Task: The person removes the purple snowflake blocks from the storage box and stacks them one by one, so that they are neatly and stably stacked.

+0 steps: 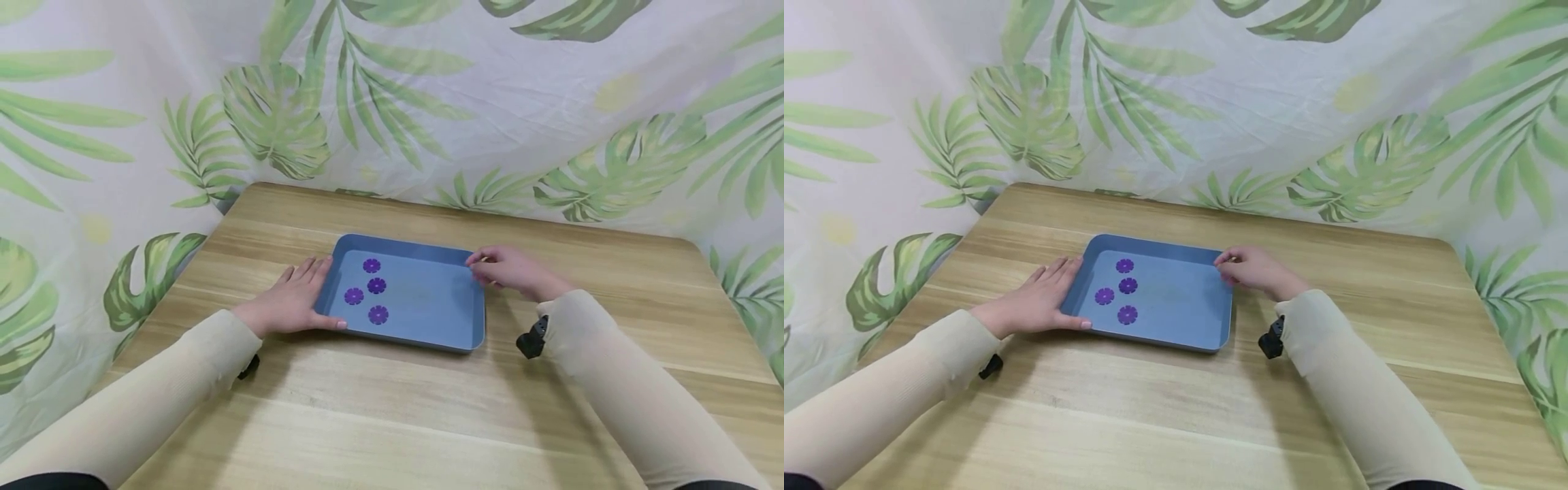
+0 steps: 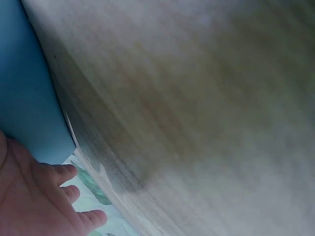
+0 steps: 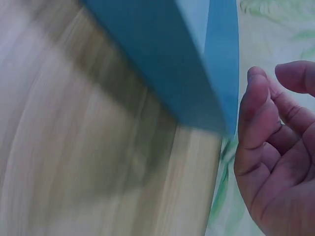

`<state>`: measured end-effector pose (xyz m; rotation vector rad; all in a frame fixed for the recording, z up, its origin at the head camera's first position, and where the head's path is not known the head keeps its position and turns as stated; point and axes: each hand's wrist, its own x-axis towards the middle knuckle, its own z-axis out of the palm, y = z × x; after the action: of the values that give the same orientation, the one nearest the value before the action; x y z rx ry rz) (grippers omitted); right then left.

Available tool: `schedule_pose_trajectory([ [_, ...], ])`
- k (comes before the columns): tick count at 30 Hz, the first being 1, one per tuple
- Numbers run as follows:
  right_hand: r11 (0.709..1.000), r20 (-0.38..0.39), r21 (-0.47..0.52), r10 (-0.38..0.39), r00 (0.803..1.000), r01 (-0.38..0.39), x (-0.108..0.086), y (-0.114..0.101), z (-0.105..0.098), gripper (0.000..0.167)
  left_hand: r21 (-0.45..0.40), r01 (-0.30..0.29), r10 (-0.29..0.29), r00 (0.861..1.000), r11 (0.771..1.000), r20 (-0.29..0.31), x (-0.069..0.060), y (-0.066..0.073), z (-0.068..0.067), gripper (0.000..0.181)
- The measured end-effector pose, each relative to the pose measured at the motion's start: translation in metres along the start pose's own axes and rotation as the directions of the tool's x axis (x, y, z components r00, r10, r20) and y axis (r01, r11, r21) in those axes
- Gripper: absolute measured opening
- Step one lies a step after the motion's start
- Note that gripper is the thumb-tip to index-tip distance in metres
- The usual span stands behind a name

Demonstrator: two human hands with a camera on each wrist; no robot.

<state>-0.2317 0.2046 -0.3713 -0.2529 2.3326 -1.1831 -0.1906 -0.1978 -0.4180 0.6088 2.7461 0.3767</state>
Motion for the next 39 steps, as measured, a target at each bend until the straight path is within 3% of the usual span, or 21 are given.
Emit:
schedule_pose_trajectory([
  [14,0.997,0.135,-0.038,-0.066,0.989,0.071,0.026,-0.036,0.065,0.028,0.002,0.004,-0.004,1.000,1.000,0.014,0.002,-0.004,0.008,0.136],
  [21,1.000,0.239,0.025,-0.021,0.971,0.016,0.034,-0.043,0.094,0.025,0.001,0.004,-0.004,1.000,1.000,0.016,0.002,-0.005,0.007,0.137],
  [29,0.989,0.293,0.126,0.041,0.955,-0.082,0.038,-0.044,0.113,0.023,0.007,0.006,-0.006,1.000,1.000,0.013,0.003,-0.005,0.008,0.135],
  [33,0.979,0.300,0.171,0.057,0.952,-0.112,0.042,-0.040,0.118,0.021,0.008,0.003,-0.003,1.000,1.000,0.012,0.003,-0.004,0.006,0.136],
  [39,0.996,0.228,0.082,-0.001,0.974,-0.019,0.042,-0.039,0.125,0.021,0.007,-0.005,0.005,1.000,1.000,0.008,0.004,-0.005,0.005,0.136],
])
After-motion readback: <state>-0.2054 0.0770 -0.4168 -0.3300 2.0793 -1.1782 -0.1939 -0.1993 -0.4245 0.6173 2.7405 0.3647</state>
